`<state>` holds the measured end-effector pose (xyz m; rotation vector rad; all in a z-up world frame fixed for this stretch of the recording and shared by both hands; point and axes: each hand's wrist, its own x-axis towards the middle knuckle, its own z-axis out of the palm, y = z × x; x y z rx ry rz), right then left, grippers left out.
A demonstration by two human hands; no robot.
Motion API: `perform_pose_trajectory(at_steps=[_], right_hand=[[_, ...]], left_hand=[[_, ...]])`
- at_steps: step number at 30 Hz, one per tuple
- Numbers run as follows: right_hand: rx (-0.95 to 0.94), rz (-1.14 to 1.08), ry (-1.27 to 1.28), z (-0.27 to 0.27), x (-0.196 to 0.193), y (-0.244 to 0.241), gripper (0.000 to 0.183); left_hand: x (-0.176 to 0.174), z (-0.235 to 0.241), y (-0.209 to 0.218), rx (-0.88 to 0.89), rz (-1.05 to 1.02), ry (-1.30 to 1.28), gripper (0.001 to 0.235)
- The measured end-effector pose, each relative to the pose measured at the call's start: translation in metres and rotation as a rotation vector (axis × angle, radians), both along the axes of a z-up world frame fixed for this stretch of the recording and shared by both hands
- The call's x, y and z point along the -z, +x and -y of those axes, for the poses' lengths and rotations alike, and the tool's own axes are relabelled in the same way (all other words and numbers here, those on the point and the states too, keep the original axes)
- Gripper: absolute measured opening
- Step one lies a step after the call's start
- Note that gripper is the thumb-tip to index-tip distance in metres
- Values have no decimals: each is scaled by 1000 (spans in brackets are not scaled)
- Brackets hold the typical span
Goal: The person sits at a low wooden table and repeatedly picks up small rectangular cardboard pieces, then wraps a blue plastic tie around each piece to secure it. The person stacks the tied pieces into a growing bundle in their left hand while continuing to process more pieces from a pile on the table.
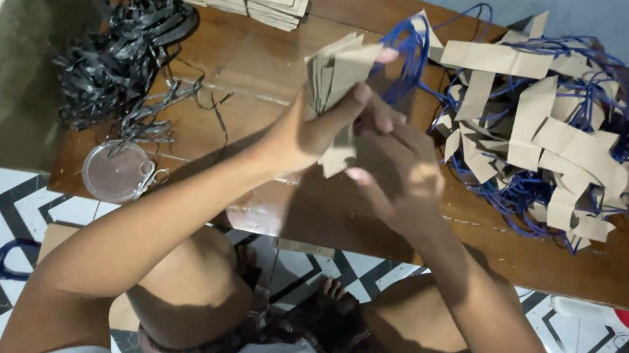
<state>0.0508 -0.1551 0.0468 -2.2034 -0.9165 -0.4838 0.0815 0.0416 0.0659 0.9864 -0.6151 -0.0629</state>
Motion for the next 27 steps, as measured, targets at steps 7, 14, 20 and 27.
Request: perform_pose_trajectory(at_steps=[7, 14, 20, 27], right_hand=[[81, 86, 254, 14, -23, 3, 39], [57, 117, 217, 13, -22, 3, 57], [112, 13, 227, 5, -26, -12, 70], [180, -75, 196, 10, -31, -18, 60]], left_hand=[[-13, 13, -3, -252, -198, 461, 26], [8, 31, -15, -221, 15, 508, 71], [-1, 42, -25, -177, -1, 529, 80], [24, 41, -20, -143, 323, 603, 118]])
